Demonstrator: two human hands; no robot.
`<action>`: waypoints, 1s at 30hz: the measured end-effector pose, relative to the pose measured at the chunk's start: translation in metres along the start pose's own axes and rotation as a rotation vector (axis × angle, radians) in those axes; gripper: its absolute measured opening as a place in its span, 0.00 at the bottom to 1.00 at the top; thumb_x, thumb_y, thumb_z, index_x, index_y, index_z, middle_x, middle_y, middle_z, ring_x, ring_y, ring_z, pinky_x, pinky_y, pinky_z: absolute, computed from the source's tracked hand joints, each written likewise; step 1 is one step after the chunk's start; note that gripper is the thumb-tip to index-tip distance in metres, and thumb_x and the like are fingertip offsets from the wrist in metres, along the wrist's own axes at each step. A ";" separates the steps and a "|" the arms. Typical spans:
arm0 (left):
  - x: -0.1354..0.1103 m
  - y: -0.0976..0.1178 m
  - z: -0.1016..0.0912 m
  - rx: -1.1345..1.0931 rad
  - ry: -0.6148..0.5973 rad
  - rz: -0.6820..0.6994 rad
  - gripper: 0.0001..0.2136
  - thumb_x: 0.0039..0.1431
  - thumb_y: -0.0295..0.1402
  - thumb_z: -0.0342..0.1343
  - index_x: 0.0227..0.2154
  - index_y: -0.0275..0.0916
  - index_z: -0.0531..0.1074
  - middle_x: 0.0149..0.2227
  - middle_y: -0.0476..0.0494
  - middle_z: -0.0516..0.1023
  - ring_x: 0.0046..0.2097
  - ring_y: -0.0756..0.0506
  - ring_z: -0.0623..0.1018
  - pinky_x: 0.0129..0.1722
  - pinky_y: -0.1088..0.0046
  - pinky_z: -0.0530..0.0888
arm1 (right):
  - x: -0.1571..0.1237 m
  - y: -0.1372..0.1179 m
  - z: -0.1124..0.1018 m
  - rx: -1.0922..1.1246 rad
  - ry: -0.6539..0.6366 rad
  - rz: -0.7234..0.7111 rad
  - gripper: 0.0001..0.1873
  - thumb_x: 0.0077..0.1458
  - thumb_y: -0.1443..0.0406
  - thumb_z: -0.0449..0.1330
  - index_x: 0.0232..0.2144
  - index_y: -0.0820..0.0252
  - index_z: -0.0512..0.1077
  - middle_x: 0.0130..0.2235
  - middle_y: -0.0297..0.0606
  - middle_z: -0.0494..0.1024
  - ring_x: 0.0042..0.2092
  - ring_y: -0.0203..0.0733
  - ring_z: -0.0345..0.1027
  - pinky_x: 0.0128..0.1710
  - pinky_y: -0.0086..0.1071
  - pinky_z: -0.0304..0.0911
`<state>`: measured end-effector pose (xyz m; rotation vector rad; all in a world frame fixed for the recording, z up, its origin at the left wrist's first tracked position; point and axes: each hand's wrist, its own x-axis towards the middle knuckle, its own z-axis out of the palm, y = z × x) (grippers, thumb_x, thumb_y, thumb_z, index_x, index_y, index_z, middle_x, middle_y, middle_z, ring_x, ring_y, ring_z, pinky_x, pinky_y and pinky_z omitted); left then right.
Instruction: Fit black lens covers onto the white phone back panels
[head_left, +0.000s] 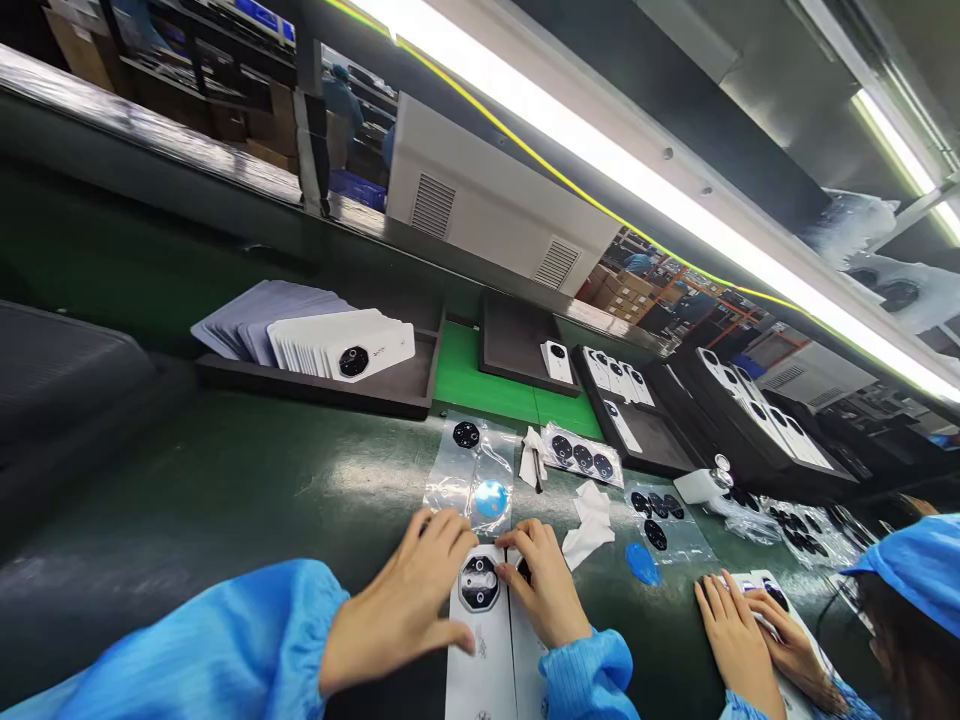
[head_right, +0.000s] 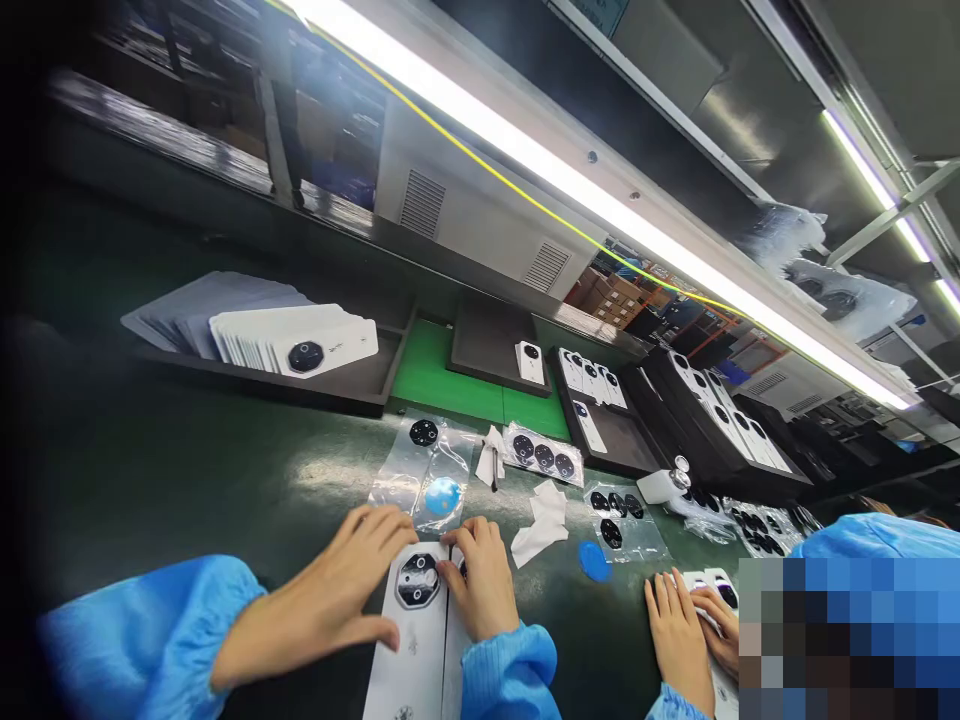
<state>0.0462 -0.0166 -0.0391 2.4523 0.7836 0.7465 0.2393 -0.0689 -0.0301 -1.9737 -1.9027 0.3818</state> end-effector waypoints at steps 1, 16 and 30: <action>-0.007 0.005 0.010 -0.039 -0.042 -0.038 0.28 0.41 0.43 0.69 0.45 0.40 0.68 0.49 0.42 0.71 0.54 0.35 0.67 0.56 0.56 0.60 | 0.004 -0.002 -0.002 -0.012 -0.022 0.004 0.12 0.48 0.76 0.57 0.32 0.54 0.70 0.37 0.37 0.70 0.43 0.46 0.64 0.44 0.40 0.63; -0.002 0.005 -0.004 -0.448 -0.254 -0.253 0.27 0.40 0.29 0.63 0.47 0.39 0.64 0.48 0.40 0.70 0.51 0.37 0.68 0.52 0.58 0.65 | 0.027 -0.036 -0.026 0.036 -0.239 0.039 0.05 0.55 0.70 0.53 0.28 0.58 0.68 0.30 0.35 0.73 0.35 0.40 0.68 0.36 0.32 0.62; -0.033 -0.036 -0.035 -1.440 -0.080 -0.438 0.33 0.45 0.40 0.65 0.52 0.43 0.53 0.39 0.44 0.77 0.43 0.41 0.78 0.45 0.61 0.68 | 0.180 -0.049 -0.018 -0.115 -0.239 -0.022 0.15 0.60 0.61 0.58 0.47 0.62 0.69 0.48 0.40 0.73 0.45 0.42 0.70 0.44 0.42 0.68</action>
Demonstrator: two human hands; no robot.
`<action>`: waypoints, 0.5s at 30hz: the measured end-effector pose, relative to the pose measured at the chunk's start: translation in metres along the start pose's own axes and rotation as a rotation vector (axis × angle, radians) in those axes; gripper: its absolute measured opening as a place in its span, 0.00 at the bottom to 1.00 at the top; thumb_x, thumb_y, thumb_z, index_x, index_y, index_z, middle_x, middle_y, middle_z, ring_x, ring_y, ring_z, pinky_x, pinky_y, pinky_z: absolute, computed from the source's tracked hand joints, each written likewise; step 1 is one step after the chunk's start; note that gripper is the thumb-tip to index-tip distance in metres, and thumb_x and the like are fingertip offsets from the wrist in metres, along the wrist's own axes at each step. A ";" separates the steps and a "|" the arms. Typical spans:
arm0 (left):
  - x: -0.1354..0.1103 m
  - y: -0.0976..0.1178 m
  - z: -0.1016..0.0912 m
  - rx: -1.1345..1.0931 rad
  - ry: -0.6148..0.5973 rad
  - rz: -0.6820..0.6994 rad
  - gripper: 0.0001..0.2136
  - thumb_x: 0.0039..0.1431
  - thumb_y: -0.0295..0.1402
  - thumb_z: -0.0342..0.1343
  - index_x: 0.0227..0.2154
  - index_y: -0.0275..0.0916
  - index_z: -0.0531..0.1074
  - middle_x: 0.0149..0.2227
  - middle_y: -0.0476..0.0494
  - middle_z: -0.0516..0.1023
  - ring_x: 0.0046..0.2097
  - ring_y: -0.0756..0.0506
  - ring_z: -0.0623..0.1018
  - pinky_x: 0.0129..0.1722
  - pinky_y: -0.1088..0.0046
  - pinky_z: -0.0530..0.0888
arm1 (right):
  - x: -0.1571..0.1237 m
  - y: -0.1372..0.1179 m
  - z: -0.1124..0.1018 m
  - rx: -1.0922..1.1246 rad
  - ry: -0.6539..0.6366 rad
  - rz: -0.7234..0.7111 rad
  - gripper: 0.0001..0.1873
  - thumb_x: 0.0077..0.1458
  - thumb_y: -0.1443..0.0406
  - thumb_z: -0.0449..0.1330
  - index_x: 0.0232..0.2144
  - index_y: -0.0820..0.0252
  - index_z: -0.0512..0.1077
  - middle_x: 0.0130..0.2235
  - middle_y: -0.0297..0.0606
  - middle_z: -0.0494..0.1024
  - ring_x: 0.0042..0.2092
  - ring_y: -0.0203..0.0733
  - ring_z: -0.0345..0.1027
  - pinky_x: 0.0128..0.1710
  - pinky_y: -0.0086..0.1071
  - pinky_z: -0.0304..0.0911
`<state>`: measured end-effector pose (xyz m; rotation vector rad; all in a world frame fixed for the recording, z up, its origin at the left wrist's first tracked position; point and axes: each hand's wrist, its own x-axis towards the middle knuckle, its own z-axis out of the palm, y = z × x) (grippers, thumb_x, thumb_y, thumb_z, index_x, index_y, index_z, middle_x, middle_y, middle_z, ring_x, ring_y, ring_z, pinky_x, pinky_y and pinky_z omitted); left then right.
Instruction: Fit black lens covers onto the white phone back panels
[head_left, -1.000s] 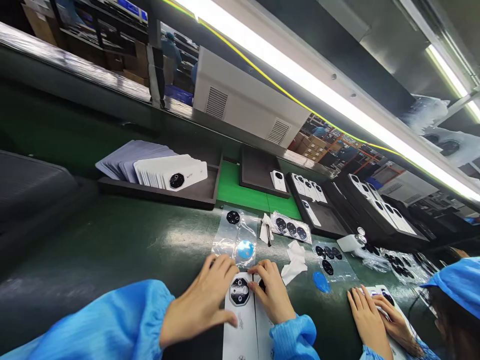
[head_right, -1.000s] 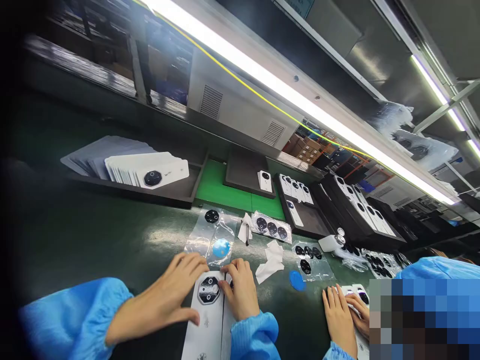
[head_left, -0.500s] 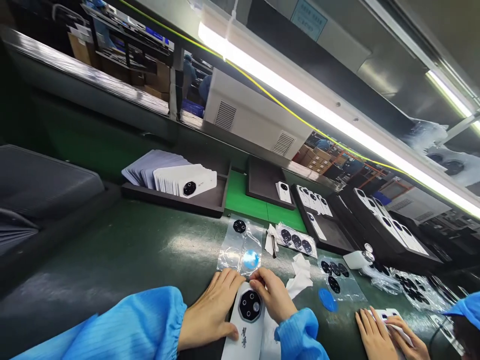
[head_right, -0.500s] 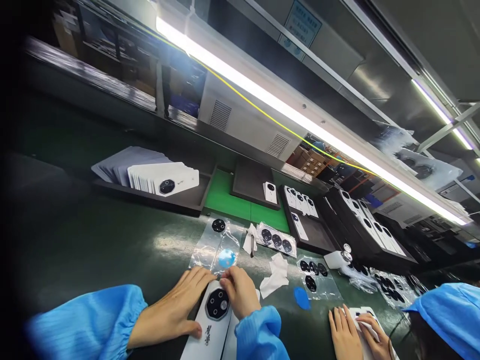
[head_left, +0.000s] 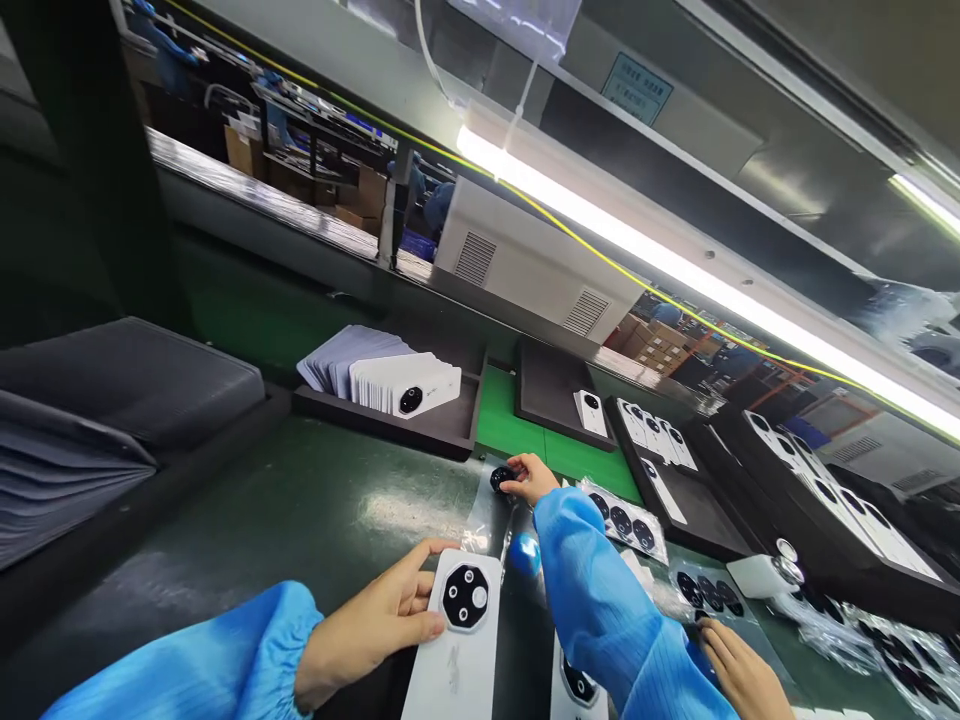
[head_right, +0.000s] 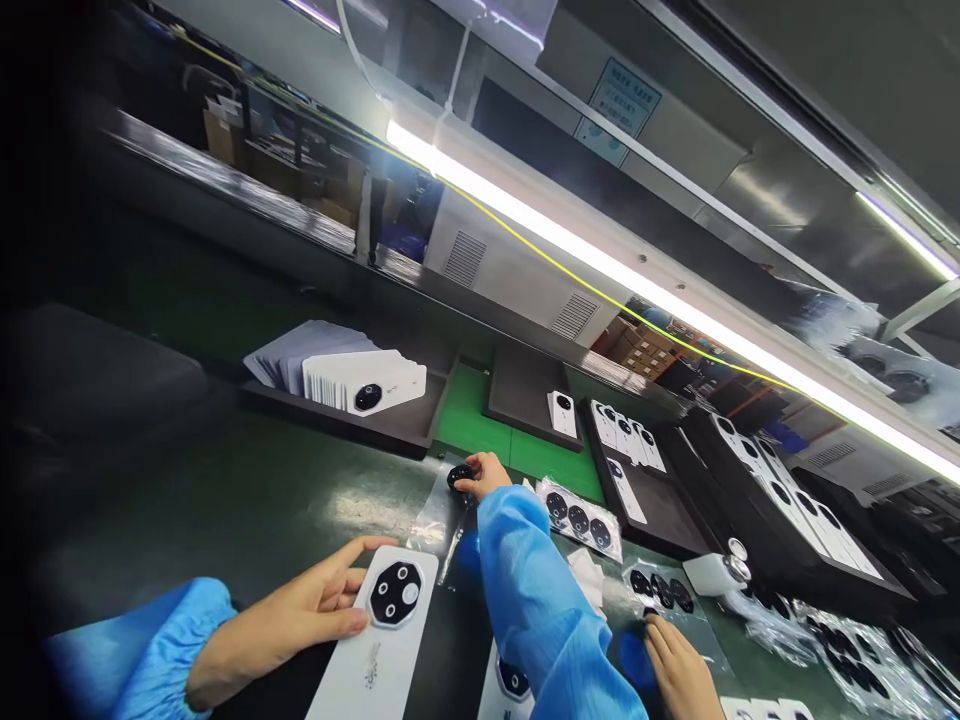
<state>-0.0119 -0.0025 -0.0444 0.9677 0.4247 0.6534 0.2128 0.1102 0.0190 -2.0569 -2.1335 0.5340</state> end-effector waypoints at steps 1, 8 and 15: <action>0.001 -0.003 -0.003 -0.026 0.021 0.017 0.34 0.45 0.42 0.66 0.52 0.42 0.54 0.38 0.45 0.77 0.43 0.41 0.78 0.44 0.62 0.69 | 0.005 0.000 0.003 -0.026 0.002 0.007 0.15 0.60 0.61 0.58 0.47 0.61 0.69 0.49 0.40 0.72 0.46 0.43 0.70 0.45 0.43 0.68; 0.001 -0.001 -0.005 -0.019 0.141 0.016 0.35 0.48 0.47 0.63 0.55 0.42 0.54 0.39 0.43 0.77 0.38 0.41 0.79 0.39 0.63 0.71 | 0.018 0.008 0.011 -0.157 -0.018 0.011 0.16 0.59 0.61 0.59 0.48 0.61 0.69 0.51 0.41 0.71 0.48 0.44 0.69 0.46 0.45 0.67; -0.006 0.018 -0.005 0.061 0.182 -0.063 0.34 0.50 0.46 0.61 0.55 0.41 0.52 0.41 0.42 0.77 0.42 0.41 0.77 0.42 0.65 0.69 | 0.030 0.018 0.017 -0.203 -0.045 -0.002 0.16 0.59 0.60 0.59 0.48 0.61 0.68 0.50 0.41 0.71 0.47 0.44 0.69 0.45 0.43 0.68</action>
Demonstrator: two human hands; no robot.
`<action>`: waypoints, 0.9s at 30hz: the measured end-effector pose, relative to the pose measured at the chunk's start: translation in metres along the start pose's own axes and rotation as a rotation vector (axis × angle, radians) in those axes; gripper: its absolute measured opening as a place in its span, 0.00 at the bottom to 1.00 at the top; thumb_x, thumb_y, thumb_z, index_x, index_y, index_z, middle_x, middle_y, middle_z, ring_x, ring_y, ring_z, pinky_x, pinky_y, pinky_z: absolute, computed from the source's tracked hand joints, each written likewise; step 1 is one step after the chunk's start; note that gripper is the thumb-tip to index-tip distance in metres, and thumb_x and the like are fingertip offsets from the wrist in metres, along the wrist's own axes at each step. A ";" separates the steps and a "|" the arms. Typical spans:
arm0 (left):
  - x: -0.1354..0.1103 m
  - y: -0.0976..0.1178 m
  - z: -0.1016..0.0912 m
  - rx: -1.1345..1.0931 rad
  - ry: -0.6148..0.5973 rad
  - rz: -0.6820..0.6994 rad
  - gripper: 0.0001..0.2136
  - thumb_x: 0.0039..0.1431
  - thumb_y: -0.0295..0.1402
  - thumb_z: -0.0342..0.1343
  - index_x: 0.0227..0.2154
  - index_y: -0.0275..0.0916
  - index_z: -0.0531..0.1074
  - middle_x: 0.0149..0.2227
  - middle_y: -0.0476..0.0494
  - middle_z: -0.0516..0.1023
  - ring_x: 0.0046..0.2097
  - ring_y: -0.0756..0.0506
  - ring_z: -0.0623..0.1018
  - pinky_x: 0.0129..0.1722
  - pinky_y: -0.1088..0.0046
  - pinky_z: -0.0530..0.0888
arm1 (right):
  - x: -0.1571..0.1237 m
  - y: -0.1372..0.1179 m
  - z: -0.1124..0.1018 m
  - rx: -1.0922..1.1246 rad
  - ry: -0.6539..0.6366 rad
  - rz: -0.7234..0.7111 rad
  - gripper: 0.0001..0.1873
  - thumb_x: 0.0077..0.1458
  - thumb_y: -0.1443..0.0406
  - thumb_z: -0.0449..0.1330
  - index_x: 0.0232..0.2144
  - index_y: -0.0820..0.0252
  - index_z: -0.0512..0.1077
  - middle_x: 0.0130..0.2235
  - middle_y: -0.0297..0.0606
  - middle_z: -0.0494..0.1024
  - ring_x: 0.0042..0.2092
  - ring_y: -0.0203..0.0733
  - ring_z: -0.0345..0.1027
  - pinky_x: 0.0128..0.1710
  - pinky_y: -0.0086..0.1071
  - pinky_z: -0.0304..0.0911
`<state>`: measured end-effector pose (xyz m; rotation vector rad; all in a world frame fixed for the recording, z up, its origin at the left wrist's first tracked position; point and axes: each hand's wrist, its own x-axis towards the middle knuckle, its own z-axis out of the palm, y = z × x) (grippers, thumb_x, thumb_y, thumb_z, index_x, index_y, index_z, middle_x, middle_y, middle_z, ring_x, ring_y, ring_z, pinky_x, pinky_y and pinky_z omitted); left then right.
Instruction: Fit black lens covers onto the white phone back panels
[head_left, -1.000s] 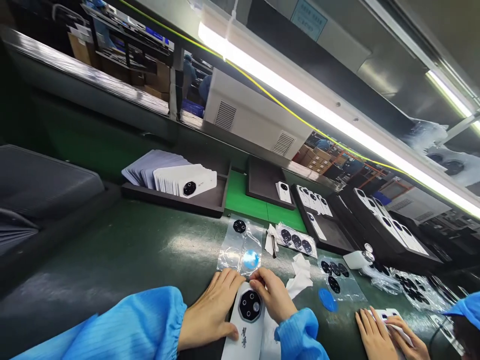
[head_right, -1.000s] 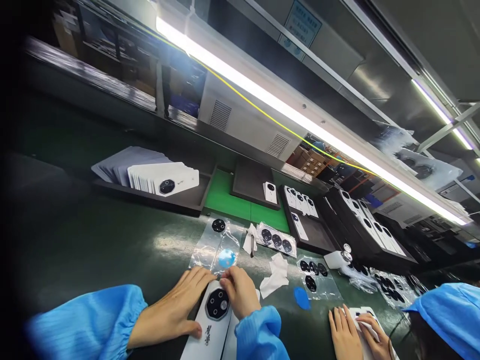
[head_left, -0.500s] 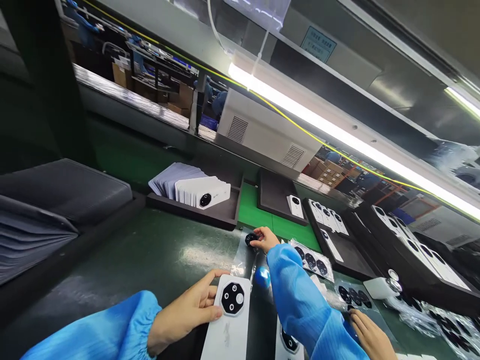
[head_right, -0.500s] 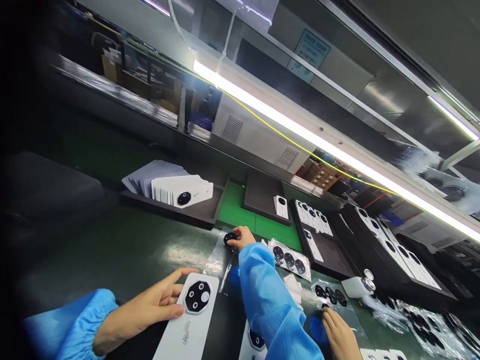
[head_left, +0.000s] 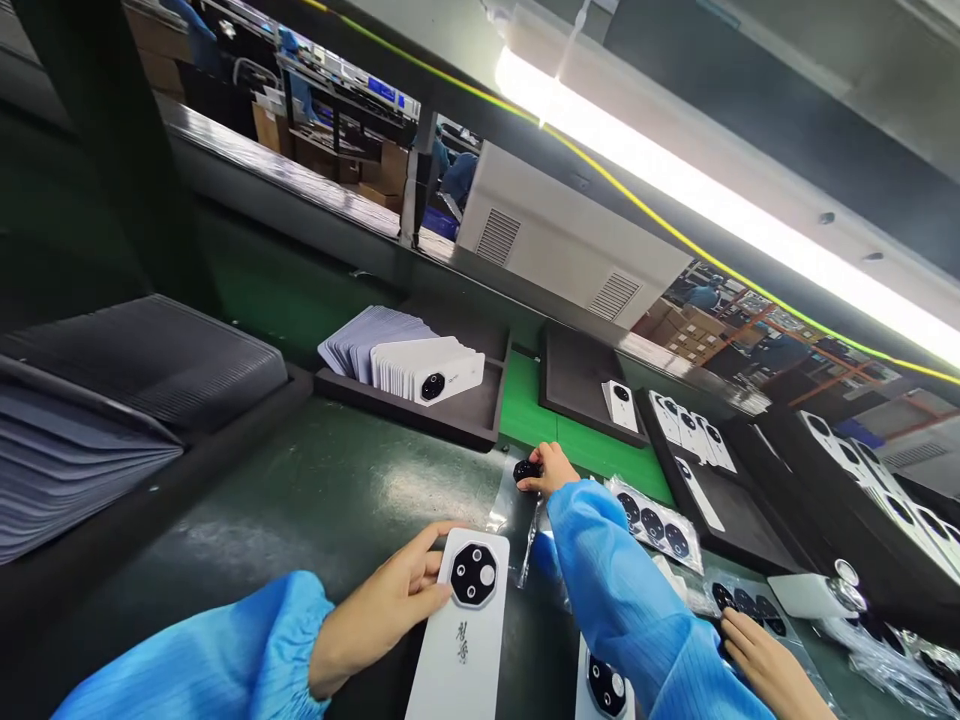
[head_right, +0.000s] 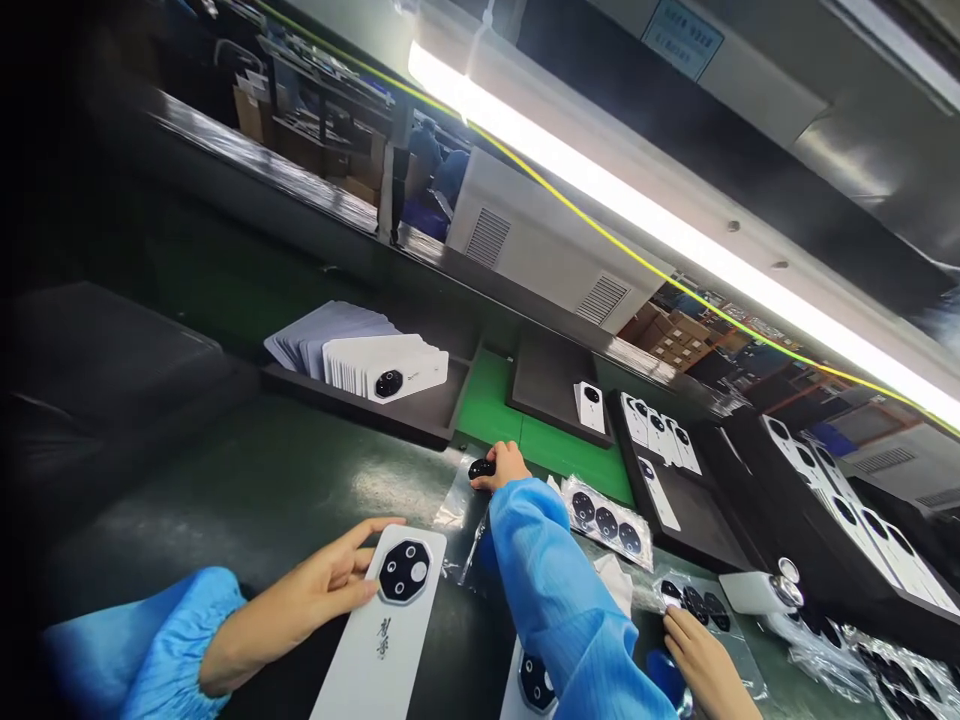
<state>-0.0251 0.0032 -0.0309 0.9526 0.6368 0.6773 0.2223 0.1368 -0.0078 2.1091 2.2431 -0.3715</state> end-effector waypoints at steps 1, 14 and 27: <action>0.000 0.001 0.000 0.009 0.006 -0.009 0.35 0.49 0.46 0.61 0.55 0.40 0.52 0.41 0.42 0.77 0.42 0.41 0.77 0.42 0.65 0.69 | 0.002 0.001 0.000 -0.003 -0.002 -0.002 0.16 0.59 0.60 0.59 0.48 0.61 0.69 0.50 0.41 0.71 0.47 0.43 0.69 0.44 0.43 0.68; 0.001 0.005 -0.002 0.004 0.037 -0.076 0.35 0.48 0.46 0.61 0.57 0.40 0.55 0.44 0.41 0.77 0.41 0.43 0.77 0.42 0.67 0.69 | -0.017 0.005 0.015 0.030 0.134 -0.118 0.16 0.57 0.61 0.60 0.47 0.60 0.68 0.51 0.41 0.69 0.50 0.45 0.66 0.48 0.45 0.65; 0.001 0.013 -0.001 0.000 0.053 -0.124 0.33 0.48 0.42 0.60 0.56 0.40 0.57 0.45 0.42 0.78 0.45 0.41 0.77 0.46 0.64 0.68 | -0.020 0.004 0.004 0.158 0.082 -0.106 0.22 0.42 0.68 0.68 0.41 0.57 0.69 0.43 0.36 0.67 0.42 0.41 0.68 0.39 0.37 0.68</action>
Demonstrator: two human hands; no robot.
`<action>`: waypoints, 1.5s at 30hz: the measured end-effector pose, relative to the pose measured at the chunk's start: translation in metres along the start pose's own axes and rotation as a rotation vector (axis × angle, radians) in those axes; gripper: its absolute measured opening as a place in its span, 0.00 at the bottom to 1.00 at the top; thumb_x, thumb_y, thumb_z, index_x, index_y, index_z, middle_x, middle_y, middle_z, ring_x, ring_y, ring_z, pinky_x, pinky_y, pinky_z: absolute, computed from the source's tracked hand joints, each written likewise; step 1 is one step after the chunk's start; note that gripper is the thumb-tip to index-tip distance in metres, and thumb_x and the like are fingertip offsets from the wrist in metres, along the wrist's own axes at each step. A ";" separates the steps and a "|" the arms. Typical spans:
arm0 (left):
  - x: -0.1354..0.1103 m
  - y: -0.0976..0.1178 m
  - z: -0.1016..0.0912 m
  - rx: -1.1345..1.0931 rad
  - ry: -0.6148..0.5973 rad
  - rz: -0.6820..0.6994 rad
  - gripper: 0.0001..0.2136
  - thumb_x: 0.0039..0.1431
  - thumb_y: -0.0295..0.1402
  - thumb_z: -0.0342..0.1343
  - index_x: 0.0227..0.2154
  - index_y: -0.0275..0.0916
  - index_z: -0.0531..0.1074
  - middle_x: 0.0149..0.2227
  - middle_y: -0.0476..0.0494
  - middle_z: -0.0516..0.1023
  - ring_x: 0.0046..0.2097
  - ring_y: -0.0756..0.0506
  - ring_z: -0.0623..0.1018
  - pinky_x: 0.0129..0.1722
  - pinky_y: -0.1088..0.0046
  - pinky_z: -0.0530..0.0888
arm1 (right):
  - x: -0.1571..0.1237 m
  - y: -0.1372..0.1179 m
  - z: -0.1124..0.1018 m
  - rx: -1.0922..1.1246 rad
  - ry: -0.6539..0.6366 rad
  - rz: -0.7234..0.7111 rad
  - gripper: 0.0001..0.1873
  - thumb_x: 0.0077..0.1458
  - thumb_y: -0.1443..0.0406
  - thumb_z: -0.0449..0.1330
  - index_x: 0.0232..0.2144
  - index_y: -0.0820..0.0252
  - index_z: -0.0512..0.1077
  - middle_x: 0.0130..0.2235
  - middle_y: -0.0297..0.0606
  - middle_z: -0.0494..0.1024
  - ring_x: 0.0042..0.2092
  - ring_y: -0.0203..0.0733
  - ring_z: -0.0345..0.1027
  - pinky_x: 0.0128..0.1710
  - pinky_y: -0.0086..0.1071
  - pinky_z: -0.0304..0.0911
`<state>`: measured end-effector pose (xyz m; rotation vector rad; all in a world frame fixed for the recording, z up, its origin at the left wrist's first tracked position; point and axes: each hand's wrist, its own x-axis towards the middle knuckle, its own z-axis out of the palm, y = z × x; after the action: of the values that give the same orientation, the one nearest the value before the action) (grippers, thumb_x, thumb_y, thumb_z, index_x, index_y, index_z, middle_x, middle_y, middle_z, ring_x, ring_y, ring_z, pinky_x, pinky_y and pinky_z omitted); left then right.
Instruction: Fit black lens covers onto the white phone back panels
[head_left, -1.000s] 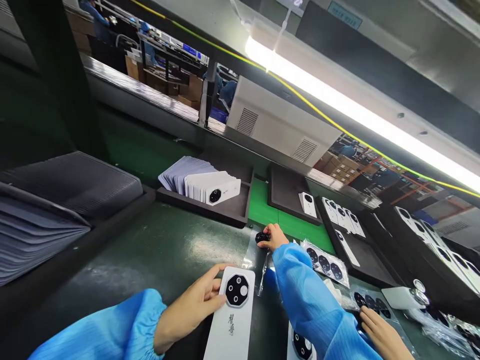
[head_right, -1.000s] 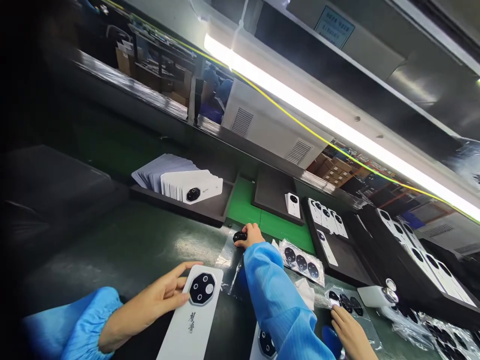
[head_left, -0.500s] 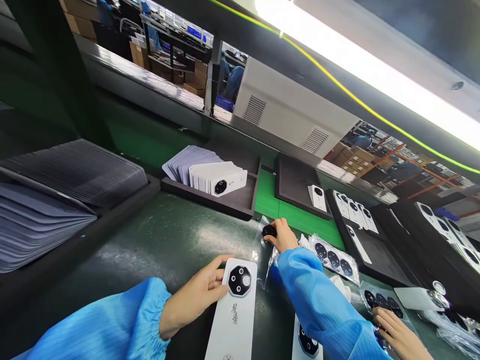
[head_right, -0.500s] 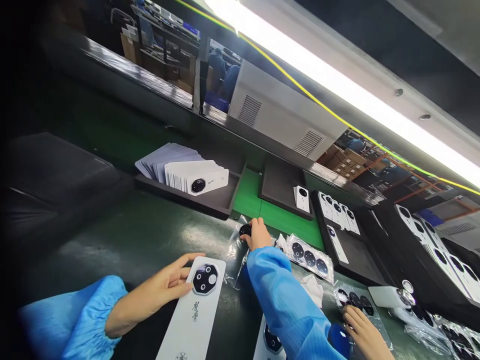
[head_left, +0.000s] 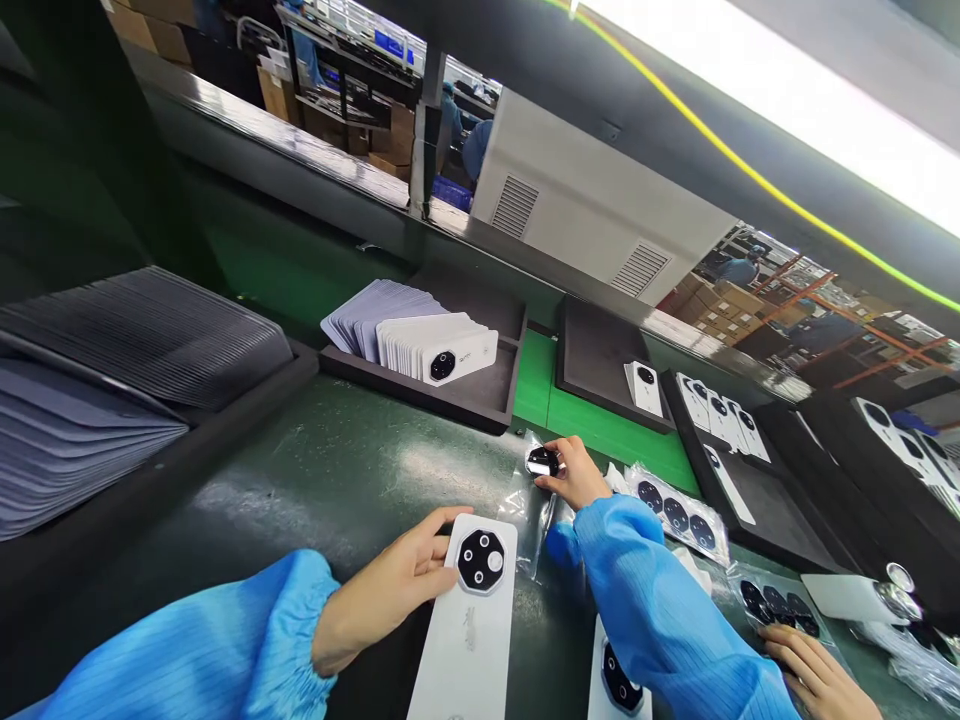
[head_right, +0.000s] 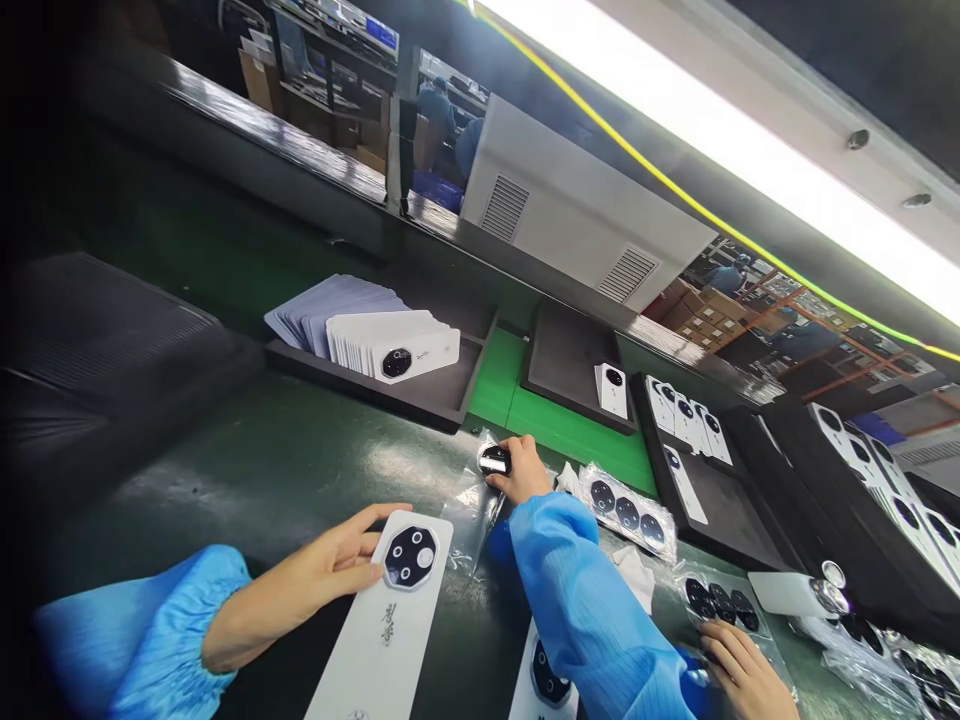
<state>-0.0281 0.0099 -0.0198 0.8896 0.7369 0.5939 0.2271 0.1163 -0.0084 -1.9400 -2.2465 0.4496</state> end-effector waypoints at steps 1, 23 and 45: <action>0.000 0.000 0.000 -0.001 -0.001 -0.004 0.32 0.49 0.41 0.60 0.56 0.40 0.57 0.44 0.42 0.78 0.45 0.40 0.77 0.46 0.64 0.68 | -0.001 -0.001 -0.001 0.004 0.005 0.012 0.22 0.41 0.68 0.68 0.40 0.55 0.68 0.42 0.35 0.67 0.42 0.41 0.68 0.39 0.37 0.67; 0.000 0.000 0.001 0.049 0.001 -0.061 0.31 0.51 0.34 0.55 0.58 0.37 0.54 0.41 0.44 0.80 0.45 0.41 0.77 0.48 0.65 0.67 | -0.026 -0.027 -0.038 0.086 0.013 0.060 0.19 0.40 0.70 0.65 0.37 0.55 0.68 0.39 0.33 0.66 0.40 0.41 0.67 0.35 0.34 0.65; 0.000 -0.005 0.006 0.006 -0.021 -0.070 0.33 0.45 0.37 0.58 0.55 0.35 0.55 0.41 0.41 0.79 0.43 0.41 0.77 0.45 0.65 0.68 | -0.129 -0.064 -0.030 0.413 0.004 0.093 0.17 0.45 0.63 0.61 0.41 0.54 0.71 0.37 0.35 0.70 0.33 0.40 0.62 0.38 0.37 0.66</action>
<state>-0.0226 0.0043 -0.0213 0.8703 0.7486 0.5200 0.1960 -0.0141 0.0516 -1.8241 -1.8764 0.8437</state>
